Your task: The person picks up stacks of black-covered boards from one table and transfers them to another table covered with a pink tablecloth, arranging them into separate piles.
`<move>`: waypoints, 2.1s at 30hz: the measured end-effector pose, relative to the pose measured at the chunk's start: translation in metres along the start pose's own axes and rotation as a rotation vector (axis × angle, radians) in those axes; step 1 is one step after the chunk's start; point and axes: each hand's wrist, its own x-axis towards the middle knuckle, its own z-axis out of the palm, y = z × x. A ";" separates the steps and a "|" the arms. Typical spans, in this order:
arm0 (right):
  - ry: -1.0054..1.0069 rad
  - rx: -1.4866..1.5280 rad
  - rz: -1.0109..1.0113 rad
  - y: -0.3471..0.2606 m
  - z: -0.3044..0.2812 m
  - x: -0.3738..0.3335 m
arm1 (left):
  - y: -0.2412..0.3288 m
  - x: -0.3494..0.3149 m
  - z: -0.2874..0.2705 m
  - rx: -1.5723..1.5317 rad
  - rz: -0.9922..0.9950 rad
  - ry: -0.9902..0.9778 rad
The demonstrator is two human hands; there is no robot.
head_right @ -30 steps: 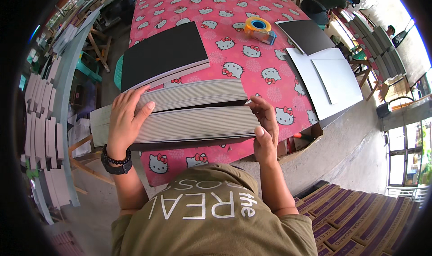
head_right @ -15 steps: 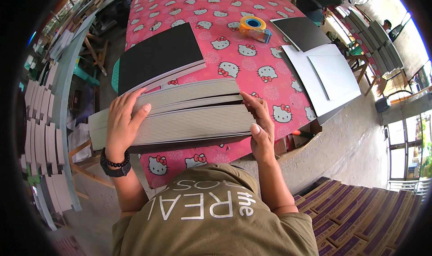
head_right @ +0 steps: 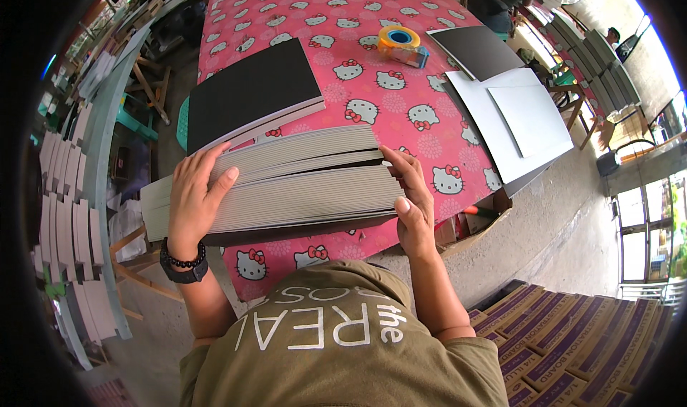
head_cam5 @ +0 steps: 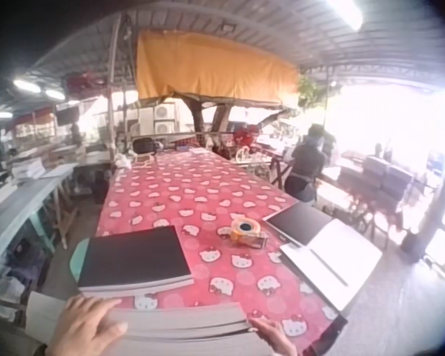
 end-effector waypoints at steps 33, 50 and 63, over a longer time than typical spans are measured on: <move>-0.156 0.183 0.206 -0.003 -0.019 0.024 | 0.001 -0.002 -0.003 -0.008 -0.020 -0.054; -0.300 -0.229 -0.025 0.001 -0.021 0.084 | 0.011 -0.019 -0.025 0.054 0.243 -0.290; 0.062 0.126 -0.046 0.089 0.012 0.115 | 0.033 -0.033 -0.019 -0.031 0.218 -0.142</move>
